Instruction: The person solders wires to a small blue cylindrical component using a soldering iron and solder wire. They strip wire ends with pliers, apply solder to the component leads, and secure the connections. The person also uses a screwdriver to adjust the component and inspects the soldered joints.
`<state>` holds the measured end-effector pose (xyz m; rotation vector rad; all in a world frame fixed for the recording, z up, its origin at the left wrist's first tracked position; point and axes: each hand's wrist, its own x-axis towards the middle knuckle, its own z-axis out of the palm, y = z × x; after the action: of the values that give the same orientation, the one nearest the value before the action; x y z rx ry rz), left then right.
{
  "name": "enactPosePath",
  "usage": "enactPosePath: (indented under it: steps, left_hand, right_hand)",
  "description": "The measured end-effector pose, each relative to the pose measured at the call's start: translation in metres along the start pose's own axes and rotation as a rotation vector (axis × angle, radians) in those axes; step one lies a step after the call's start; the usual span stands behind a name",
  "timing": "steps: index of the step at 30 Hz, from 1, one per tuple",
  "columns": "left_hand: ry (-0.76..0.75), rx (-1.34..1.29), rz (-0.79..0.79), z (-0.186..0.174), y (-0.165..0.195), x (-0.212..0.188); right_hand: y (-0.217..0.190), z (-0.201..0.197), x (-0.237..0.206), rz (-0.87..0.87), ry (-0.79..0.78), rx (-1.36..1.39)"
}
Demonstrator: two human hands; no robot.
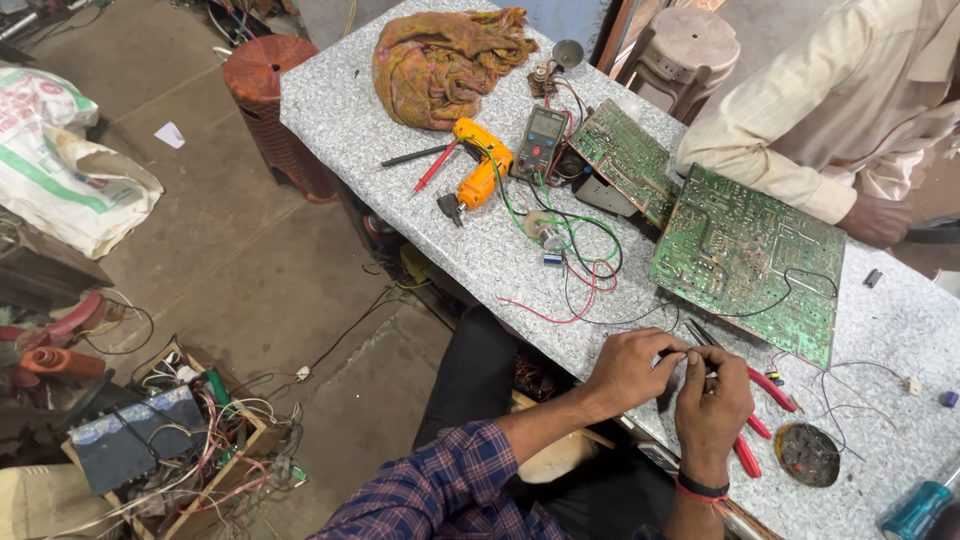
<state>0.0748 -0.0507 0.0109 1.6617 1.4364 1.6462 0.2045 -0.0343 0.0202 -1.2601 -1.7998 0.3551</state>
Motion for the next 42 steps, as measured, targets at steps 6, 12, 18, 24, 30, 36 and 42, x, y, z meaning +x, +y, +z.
enactPosePath:
  steps: [6, 12, 18, 24, 30, 36, 42]
  left_hand:
    - [-0.03, -0.025, -0.018, 0.003, -0.002, 0.001]
    - [-0.03, -0.088, 0.007, -0.004, -0.005, 0.004]
    - [-0.014, -0.155, -0.061, -0.004, -0.015, 0.006]
    - [-0.058, -0.083, -0.068, 0.016, -0.035, -0.003]
    - [-0.011, -0.183, -0.076, 0.028, -0.044, -0.005]
    - [-0.086, -0.1, -0.025, 0.024, -0.042, -0.002]
    - [-0.114, -0.08, -0.01, 0.025, -0.038, -0.004]
  right_hand:
    - [0.002, -0.003, 0.001, -0.055, -0.007, 0.001]
    - [0.002, 0.001, 0.002, 0.056, -0.036, 0.07]
    - [0.002, 0.007, 0.005, 0.015, -0.001, 0.435]
    - [0.023, 0.009, -0.007, -0.01, -0.081, 0.334]
    - [0.046, 0.009, -0.013, -0.052, -0.091, 0.344]
    - [0.05, 0.007, -0.011, -0.078, -0.099, 0.398]
    - [0.039, 0.002, -0.011, -0.078, -0.098, 0.429]
